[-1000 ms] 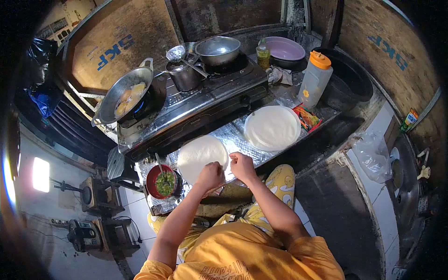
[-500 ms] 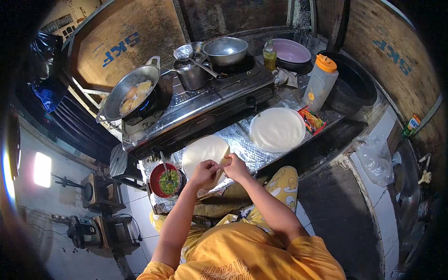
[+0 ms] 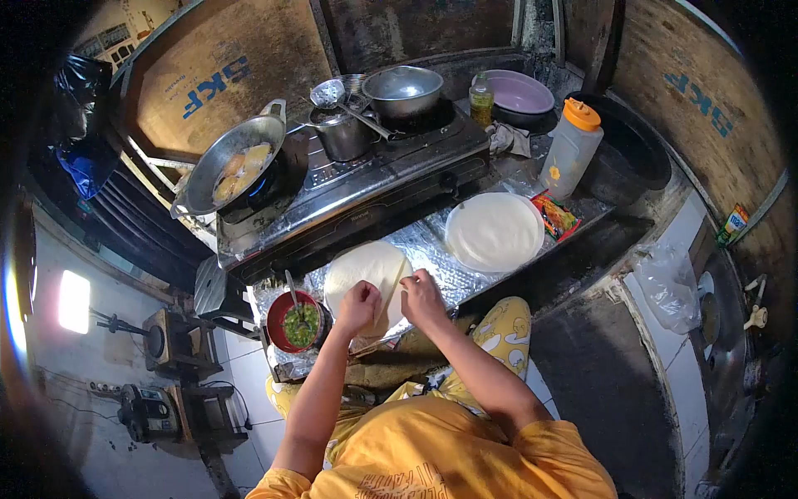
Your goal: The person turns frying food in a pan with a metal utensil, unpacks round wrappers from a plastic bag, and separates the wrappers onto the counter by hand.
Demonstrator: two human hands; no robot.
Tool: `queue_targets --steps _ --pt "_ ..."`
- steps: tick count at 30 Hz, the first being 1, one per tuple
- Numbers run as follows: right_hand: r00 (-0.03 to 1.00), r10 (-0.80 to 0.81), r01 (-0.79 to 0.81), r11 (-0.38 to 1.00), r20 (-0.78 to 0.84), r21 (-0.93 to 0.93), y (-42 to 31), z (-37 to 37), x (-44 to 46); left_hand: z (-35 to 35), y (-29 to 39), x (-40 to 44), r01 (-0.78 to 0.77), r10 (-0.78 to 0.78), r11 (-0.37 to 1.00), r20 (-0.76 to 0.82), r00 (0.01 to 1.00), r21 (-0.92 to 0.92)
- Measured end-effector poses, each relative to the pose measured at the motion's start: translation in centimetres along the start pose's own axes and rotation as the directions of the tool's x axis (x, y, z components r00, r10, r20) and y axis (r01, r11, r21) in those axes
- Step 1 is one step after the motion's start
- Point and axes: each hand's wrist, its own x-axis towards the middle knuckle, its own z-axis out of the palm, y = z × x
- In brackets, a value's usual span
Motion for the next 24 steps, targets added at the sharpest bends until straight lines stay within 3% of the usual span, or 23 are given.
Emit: queue_targets --steps 3,4,5,6,7,10,11,13,15,17,18,21,22,24 --pt "0.998 -0.038 0.03 0.987 0.051 0.155 -0.4 1.4 0.8 -1.5 2.9 -0.6 -0.06 0.056 0.998 -0.11 0.992 -0.036" --pt "0.996 0.017 -0.029 0.991 0.092 0.132 -0.7 1.7 1.3 -1.7 3.0 -0.3 -0.06 0.056 0.998 -0.111 0.992 -0.034" --pt "0.996 0.016 -0.028 0.991 0.091 0.134 -1.9 1.0 1.9 -2.2 2.9 0.0 -0.169 0.17 0.985 -0.127 0.977 0.016" --pt "0.977 0.091 -0.126 0.977 0.194 0.174 -3.1 0.2 2.4 -2.5 2.8 0.1 -0.274 0.281 0.959 -0.137 0.95 0.068" --pt "0.942 0.156 -0.222 0.954 0.297 0.203 -4.1 -0.3 2.8 -2.7 2.5 0.3 -0.275 0.283 0.959 -0.14 0.949 0.072" --pt "0.975 0.093 -0.146 0.953 0.201 0.264 -4.2 1.9 2.8 -3.4 3.5 -0.1 -0.216 0.253 0.928 -0.088 0.963 0.304" --pt "0.976 0.092 -0.143 0.953 0.197 0.266 -4.3 2.1 2.7 -3.4 3.0 0.1 -0.22 0.258 0.926 -0.089 0.962 0.307" --pt "0.96 0.106 -0.153 0.974 0.26 0.169 -4.2 2.5 2.6 -3.4 1.8 0.2 -0.25 0.335 0.909 -0.228 0.914 0.335" --pt "0.961 0.105 -0.144 0.98 0.255 0.139 -4.4 3.3 2.6 -3.7 1.2 0.3 -0.177 0.255 0.938 -0.248 0.935 0.299" --pt "0.995 -0.021 0.033 0.991 0.097 -0.13 -3.7 5.2 2.4 -3.8 0.7 0.5 -0.002 0.092 0.964 -0.326 0.941 0.267" --pt "0.995 -0.021 0.034 0.991 0.097 -0.128 -3.6 5.7 2.5 -3.9 0.6 0.4 0.015 0.079 0.971 -0.38 0.922 0.24" --pt "0.982 -0.013 0.052 0.977 0.188 -0.208 -4.7 5.6 2.8 -4.6 -0.2 0.9 0.029 0.067 0.936 -0.257 0.964 0.351" --pt "0.978 -0.003 0.06 0.961 0.21 -0.268 -5.7 4.7 2.7 -4.0 0.2 1.0 0.025 0.104 0.937 -0.349 0.932 0.347" --pt "0.972 0.008 0.071 0.943 0.234 -0.326 -6.9 3.5 2.6 -3.4 0.5 1.6 0.058 0.097 0.924 -0.378 0.921 0.378"
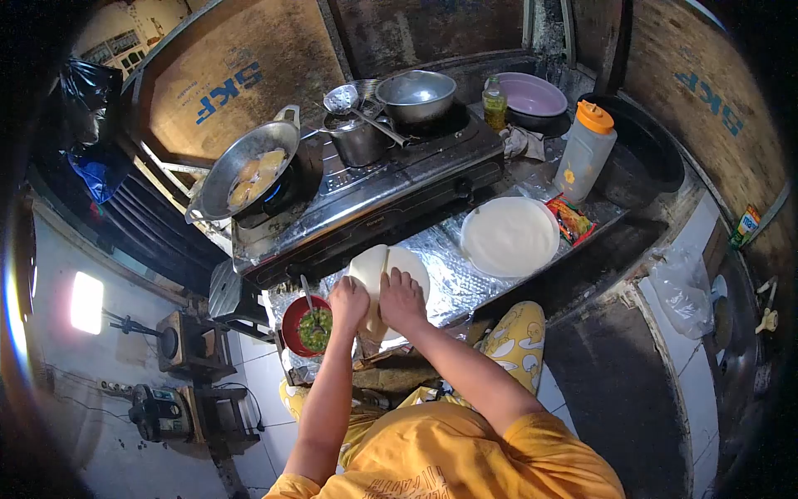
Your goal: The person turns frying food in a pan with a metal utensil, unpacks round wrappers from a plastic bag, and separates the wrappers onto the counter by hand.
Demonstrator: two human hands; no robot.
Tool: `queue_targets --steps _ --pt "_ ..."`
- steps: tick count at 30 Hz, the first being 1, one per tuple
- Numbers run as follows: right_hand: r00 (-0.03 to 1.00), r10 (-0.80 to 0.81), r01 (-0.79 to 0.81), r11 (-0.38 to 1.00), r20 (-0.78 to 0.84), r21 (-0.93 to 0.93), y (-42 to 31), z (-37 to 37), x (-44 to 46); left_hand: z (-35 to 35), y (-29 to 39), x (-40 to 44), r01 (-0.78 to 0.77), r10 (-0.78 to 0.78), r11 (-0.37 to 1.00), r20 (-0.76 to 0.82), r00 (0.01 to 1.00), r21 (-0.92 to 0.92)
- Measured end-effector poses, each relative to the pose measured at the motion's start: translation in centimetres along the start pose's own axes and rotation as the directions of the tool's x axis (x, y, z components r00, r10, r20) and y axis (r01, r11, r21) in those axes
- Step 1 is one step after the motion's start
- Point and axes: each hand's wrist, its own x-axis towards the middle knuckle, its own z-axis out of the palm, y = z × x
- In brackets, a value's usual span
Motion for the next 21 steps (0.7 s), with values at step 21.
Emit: queue_targets --steps 21 --pt "0.987 -0.092 0.098 0.994 -0.134 0.043 1.5 4.6 1.1 -9.6 -0.7 0.4 0.03 -0.057 0.997 -0.4 0.915 -0.073"
